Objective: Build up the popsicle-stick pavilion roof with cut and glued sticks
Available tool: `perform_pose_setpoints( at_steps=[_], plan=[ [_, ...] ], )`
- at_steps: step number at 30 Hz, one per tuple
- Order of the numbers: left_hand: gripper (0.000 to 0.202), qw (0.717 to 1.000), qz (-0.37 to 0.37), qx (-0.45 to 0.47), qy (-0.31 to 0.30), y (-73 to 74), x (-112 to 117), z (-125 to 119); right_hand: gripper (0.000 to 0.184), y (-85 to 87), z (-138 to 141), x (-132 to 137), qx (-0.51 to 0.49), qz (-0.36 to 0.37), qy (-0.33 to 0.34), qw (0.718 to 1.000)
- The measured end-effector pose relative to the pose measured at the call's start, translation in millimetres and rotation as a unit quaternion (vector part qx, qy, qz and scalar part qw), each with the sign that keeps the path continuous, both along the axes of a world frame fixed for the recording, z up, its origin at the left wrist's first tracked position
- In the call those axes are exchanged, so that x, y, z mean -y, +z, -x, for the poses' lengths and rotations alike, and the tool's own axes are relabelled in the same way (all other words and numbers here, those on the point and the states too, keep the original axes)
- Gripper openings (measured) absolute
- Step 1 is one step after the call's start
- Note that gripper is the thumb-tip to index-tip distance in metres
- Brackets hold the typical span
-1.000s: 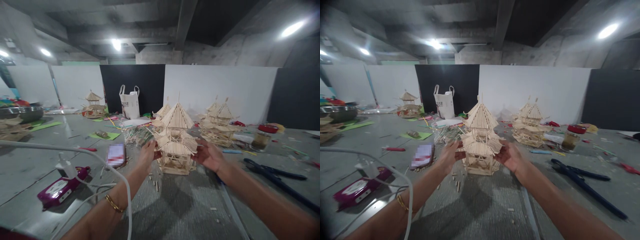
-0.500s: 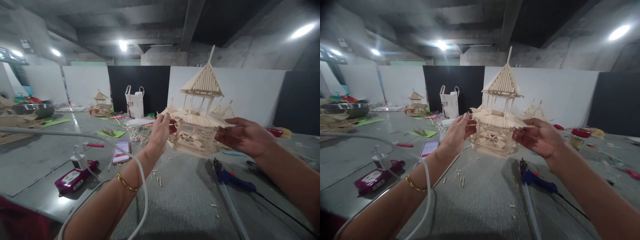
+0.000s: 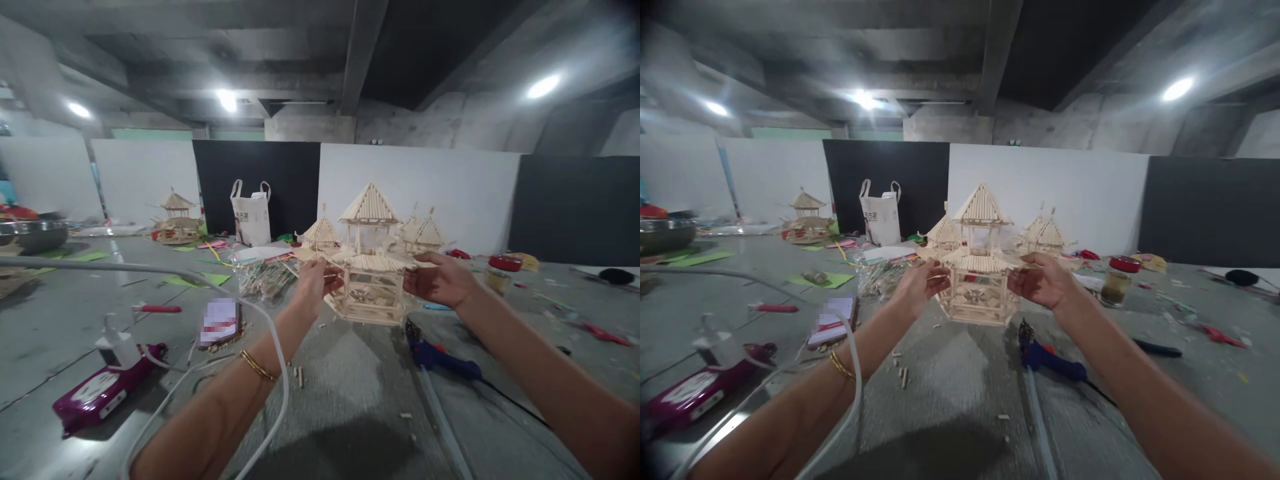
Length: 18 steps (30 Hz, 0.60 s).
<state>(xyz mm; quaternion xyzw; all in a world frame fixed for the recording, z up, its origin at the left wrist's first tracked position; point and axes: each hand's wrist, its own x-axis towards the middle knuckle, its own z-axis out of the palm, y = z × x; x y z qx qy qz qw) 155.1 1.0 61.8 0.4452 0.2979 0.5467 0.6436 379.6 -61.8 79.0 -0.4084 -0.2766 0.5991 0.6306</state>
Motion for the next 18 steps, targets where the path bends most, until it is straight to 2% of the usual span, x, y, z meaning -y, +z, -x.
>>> perform_pose_setpoints(
  at_steps=[2,6,14,16,18],
  plan=[
    [0.016,1.0,0.01,-0.007,-0.001,-2.4,-9.2,1.0,0.023,2.6,-0.2,-9.5,-0.02,0.025,0.008,0.999],
    [0.029,1.0,0.023,-0.018,-0.002,-4.8,-26.1,3.3,0.024,9.3,0.6,-29.9,-0.057,0.049,0.014,0.997],
    [0.033,0.997,0.015,-0.081,0.014,-5.3,-59.6,-3.3,0.025,13.2,1.1,-55.8,-0.09,0.063,0.017,0.994],
    [0.032,0.993,-0.005,-0.111,0.027,-3.3,-61.3,-3.0,0.026,12.0,0.4,-58.8,-0.092,0.063,0.016,0.994],
    [0.025,0.987,-0.045,-0.139,0.061,-2.2,-51.7,2.5,0.027,11.2,-0.1,-60.7,-0.093,0.067,0.016,0.993]
  ],
)
